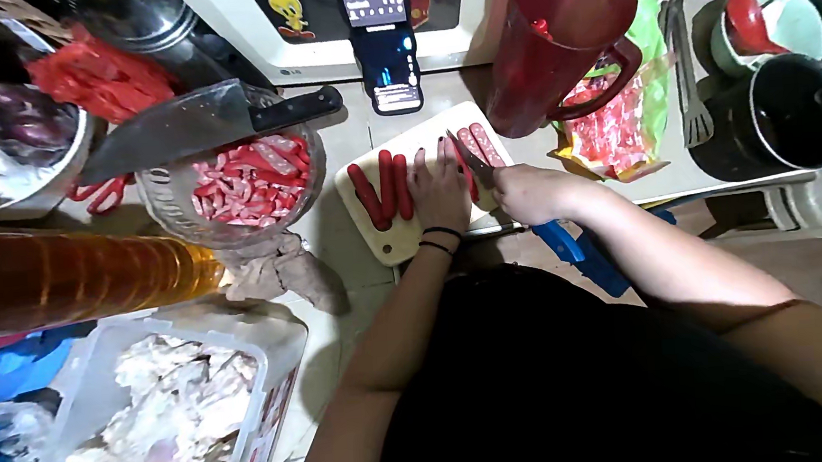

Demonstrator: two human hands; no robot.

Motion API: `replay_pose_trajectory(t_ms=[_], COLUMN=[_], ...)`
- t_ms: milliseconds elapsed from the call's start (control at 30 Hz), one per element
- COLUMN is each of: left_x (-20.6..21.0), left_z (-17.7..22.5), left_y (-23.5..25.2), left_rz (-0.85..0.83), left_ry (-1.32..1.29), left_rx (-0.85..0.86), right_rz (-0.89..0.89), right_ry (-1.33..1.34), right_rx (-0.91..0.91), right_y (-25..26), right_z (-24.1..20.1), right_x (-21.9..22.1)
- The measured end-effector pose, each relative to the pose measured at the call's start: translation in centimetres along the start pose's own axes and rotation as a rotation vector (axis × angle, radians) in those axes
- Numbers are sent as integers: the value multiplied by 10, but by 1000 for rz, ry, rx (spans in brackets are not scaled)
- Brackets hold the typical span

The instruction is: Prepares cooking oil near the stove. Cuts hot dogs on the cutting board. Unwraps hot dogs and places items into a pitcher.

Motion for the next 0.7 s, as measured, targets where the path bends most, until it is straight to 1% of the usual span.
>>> replay_pose_trajectory(t_ms=[133, 367, 500, 600, 700], left_x=[-1, -1, -3, -3, -3], left_z=[0, 1, 2, 3, 3], left_y=[-1, 0, -2, -1, -1], left_rz=[44, -28, -28, -34, -32], left_ry=[-1, -19, -42, -7, 1], left_rx=[23, -8, -1, 4, -14], right_rz=[-8, 38, 85, 91, 99], right_ry=[-12, -30, -44, -86, -95], right_rx=[12, -18, 47, 102, 58], right_y=[5, 22, 28, 26, 26], right_z=[-4, -8, -10, -10, -10], right_x=[2, 9, 12, 15, 14])
Point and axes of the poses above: each hand's wrist, its own y-axis towards the middle knuckle, its own x-axis out of the palm, z = x × y, the point moved 10 cm from there along y, towards the middle knuckle, and after that the axes turned 11 degrees about -y, right-handed, at the moved point
